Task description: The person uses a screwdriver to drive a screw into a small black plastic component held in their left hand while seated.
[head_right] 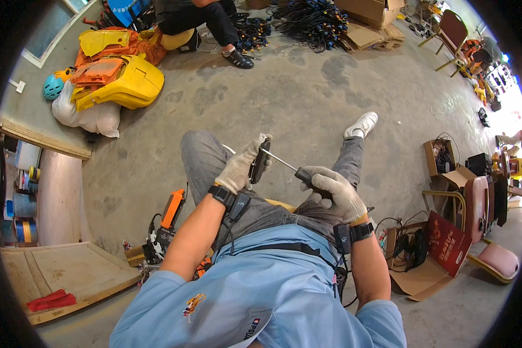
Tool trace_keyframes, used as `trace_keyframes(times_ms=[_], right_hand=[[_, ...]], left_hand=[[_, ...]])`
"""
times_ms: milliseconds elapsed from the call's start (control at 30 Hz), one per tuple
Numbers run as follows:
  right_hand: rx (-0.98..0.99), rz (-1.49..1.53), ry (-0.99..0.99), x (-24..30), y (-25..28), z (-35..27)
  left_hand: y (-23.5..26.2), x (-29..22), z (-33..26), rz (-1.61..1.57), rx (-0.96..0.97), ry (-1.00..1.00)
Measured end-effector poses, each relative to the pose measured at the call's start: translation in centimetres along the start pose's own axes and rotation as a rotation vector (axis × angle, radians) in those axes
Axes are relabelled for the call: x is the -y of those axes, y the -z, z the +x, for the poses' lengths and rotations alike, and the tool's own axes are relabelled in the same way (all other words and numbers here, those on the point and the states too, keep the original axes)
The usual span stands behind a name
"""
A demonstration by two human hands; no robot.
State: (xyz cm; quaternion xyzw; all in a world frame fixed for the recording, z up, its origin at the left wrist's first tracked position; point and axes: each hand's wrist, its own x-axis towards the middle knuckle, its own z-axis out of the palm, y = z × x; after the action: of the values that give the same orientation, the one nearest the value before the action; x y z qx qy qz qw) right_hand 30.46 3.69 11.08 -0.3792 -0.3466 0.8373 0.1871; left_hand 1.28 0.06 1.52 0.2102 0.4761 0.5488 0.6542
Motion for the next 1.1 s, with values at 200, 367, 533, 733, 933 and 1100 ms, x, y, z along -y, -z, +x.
trace_keyframes(times_ms=[200,367,533,733,933,1100], right_hand=[[0.067,0.284,-0.084,-2.2,1.6,0.7],[0.081,0.325,-0.120,-2.2,1.4,0.8],[-0.069,-0.065,-0.009,-0.6,0.1,0.2],[-0.142,-0.536,0.120,0.9,-0.9,-0.3],[-0.123,-0.435,0.039,0.9,-1.0,-0.3],[-0.145,-0.767,0.238,0.3,-1.3,0.0]], left_hand=[[-0.1,-0.4,-0.1,0.028,0.019,0.000],[0.1,-0.4,-0.2,0.014,0.048,-0.022],[-0.4,-1.4,-0.9,0.230,0.076,-0.020],[-0.1,-1.2,-0.8,0.250,0.085,-0.053],[0.2,-0.8,-0.4,0.245,0.088,-0.055],[0.3,-0.6,-0.4,0.202,0.061,-0.048]])
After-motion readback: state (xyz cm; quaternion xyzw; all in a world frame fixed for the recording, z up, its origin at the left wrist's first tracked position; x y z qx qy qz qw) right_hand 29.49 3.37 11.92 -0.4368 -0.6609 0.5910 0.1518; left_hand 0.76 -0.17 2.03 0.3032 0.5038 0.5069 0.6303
